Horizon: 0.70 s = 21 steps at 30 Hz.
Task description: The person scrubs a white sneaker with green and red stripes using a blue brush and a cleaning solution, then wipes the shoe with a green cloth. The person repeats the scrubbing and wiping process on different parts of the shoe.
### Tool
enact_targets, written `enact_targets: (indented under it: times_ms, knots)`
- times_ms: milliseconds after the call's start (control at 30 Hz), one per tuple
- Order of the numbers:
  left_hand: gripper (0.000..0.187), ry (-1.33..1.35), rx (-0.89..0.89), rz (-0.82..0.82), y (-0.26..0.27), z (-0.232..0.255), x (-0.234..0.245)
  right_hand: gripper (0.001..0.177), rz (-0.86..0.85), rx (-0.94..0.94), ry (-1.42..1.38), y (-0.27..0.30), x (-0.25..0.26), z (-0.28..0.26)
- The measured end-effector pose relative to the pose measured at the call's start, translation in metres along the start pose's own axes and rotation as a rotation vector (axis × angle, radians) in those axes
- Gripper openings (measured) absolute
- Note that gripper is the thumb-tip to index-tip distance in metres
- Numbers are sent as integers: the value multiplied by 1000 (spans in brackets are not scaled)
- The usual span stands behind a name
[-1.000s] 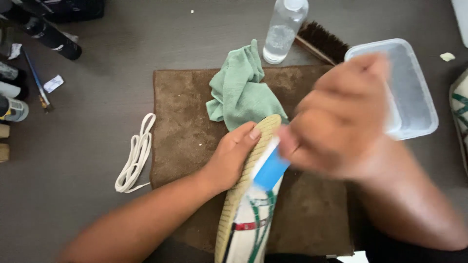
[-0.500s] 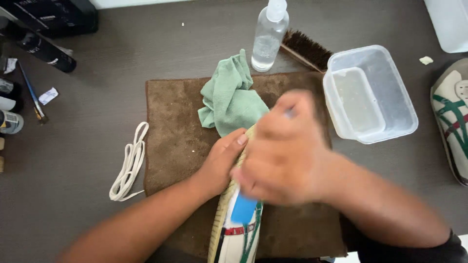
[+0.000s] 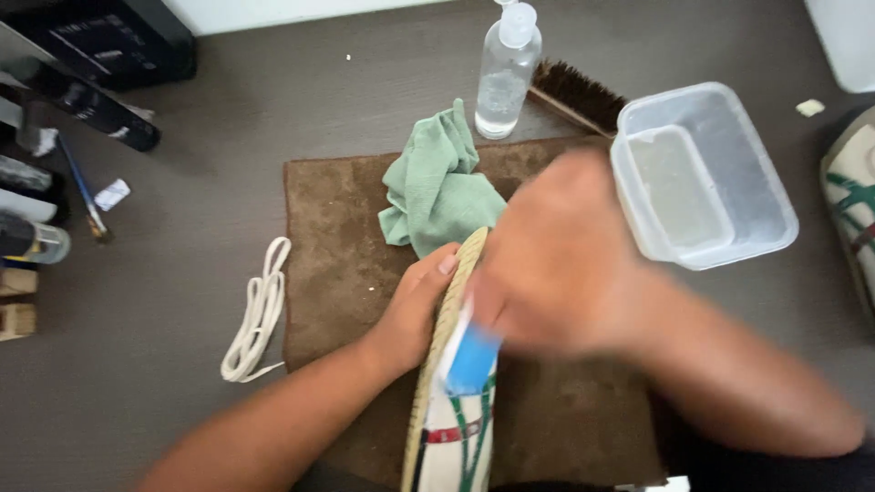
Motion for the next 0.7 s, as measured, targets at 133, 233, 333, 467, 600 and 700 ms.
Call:
enact_targets:
  times_ms: [133,233,333,467,600,700]
  knots:
    - [36,3,53,6,2,3,0,27,69,-164,151,7,9,25]
    - [36,-17,13,-14,0,5,-2,29,-5,-97,177,7,-5,-4]
    - [34,-47,-21,-3,-1,3,-3,35,-200,-13,281,13,-15,-13]
    - [36,21,73,18,2,0,-1,32,63,-167,137,8,12,31]
    - [37,-6,76,-2,1,0,-2,32,41,-193,224,9,4,10]
    - [34,60,21,0,-1,-3,-1,25,86,-47,88,3,-12,-17]
Point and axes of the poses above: each hand's wrist, its own y-axis away from the middle knuckle, its own x-axis out of the back of the hand, z = x × y, the point moved 1 cm from there along -y, towards the middle knuckle, and after that the axes turned 6 degrees about z, right-handed, at the moved point
